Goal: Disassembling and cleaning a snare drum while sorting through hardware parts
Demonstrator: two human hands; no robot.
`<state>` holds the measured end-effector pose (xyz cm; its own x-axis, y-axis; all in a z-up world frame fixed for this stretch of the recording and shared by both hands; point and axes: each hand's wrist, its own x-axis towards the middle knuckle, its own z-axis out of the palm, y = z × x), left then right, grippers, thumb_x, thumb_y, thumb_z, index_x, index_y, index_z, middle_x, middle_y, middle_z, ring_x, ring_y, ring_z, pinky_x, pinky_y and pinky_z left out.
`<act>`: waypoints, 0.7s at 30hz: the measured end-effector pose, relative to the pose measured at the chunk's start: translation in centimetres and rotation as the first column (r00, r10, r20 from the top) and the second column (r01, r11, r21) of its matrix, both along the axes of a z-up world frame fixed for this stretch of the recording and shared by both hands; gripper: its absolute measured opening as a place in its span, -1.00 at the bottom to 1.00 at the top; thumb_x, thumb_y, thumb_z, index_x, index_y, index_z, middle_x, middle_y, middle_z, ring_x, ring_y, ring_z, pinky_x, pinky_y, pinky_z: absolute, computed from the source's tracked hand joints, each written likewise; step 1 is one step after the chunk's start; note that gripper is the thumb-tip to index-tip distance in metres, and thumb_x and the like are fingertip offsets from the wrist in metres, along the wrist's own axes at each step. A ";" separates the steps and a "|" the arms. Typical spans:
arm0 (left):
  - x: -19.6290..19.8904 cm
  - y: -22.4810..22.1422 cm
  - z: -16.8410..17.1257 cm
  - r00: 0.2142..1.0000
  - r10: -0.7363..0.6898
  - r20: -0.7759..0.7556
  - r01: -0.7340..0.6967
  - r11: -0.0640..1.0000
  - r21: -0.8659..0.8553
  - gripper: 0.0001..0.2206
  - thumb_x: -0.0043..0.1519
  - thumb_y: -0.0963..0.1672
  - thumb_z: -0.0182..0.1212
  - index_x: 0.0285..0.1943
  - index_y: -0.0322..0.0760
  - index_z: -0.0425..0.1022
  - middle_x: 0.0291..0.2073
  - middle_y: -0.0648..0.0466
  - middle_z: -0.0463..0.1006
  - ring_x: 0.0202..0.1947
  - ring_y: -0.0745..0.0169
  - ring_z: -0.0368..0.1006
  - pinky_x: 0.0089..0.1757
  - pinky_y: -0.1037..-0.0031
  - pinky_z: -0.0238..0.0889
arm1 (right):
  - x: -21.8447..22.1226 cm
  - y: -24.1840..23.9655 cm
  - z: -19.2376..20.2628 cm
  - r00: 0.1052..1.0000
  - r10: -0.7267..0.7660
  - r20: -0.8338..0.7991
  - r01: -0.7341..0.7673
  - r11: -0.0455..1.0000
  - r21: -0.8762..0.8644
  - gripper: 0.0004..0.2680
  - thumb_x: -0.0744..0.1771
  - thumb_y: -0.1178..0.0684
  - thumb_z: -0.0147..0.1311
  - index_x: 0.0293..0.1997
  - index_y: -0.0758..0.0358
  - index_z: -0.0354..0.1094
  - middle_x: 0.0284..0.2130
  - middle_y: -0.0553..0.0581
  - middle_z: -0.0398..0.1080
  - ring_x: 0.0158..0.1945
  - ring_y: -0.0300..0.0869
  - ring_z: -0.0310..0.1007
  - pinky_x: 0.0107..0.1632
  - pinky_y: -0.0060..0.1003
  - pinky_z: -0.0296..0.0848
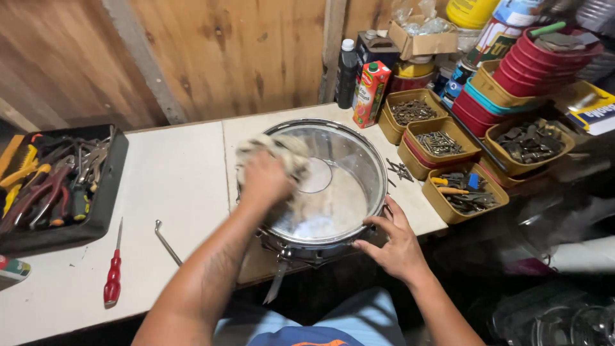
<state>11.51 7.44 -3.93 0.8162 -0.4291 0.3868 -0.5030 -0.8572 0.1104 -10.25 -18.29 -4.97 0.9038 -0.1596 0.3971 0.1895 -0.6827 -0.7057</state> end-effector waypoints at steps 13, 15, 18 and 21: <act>-1.2 -13.1 0.4 0.945 -0.141 -0.295 0.215 0.948 0.236 -0.39 0.11 0.25 0.11 0.25 0.05 0.55 0.44 -0.02 0.29 0.35 -0.60 0.13 0.07 -0.51 0.11 | 0.4 0.2 0.2 1.000 0.008 0.029 -0.011 0.995 0.102 -0.61 0.05 0.09 0.58 -0.12 0.11 0.55 0.43 0.45 -0.01 0.37 0.27 0.17 0.41 0.03 0.19; -4.5 -11.1 1.6 0.930 -0.261 -0.259 0.320 0.921 0.222 -0.43 0.09 0.22 0.16 0.20 0.04 0.58 0.44 0.05 0.26 0.33 -0.53 0.16 0.06 -0.45 0.18 | 0.5 0.2 -0.2 0.999 0.006 0.039 -0.010 0.994 0.106 -0.61 0.05 0.09 0.58 -0.12 0.11 0.55 0.43 0.46 0.00 0.36 0.28 0.18 0.40 0.04 0.19; -6.5 -6.9 2.8 0.870 -0.399 -0.291 0.467 0.855 0.226 -0.46 0.06 0.20 0.21 0.10 -0.05 0.63 0.44 0.12 0.24 0.32 -0.45 0.19 0.05 -0.33 0.30 | 0.4 0.1 -0.8 0.999 0.010 0.042 -0.015 0.992 0.122 -0.61 0.04 0.09 0.59 -0.12 0.13 0.55 0.42 0.48 0.00 0.37 0.28 0.18 0.40 0.06 0.18; -6.0 -2.0 4.9 0.858 -0.345 -0.381 0.466 0.834 0.296 -0.40 0.02 0.22 0.26 0.06 -0.14 0.65 0.45 0.08 0.24 0.33 -0.45 0.21 0.09 -0.25 0.33 | 0.4 0.1 -0.8 0.999 0.014 0.035 -0.019 0.990 0.139 -0.61 0.05 0.10 0.58 -0.12 0.15 0.55 0.42 0.48 -0.01 0.37 0.27 0.17 0.41 0.06 0.18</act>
<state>5.48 5.47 0.98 0.5835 -0.8060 -0.0989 -0.8075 -0.5888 0.0343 -9.86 -18.17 -5.77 0.8932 -0.2009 0.4024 0.2252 -0.5747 -0.7868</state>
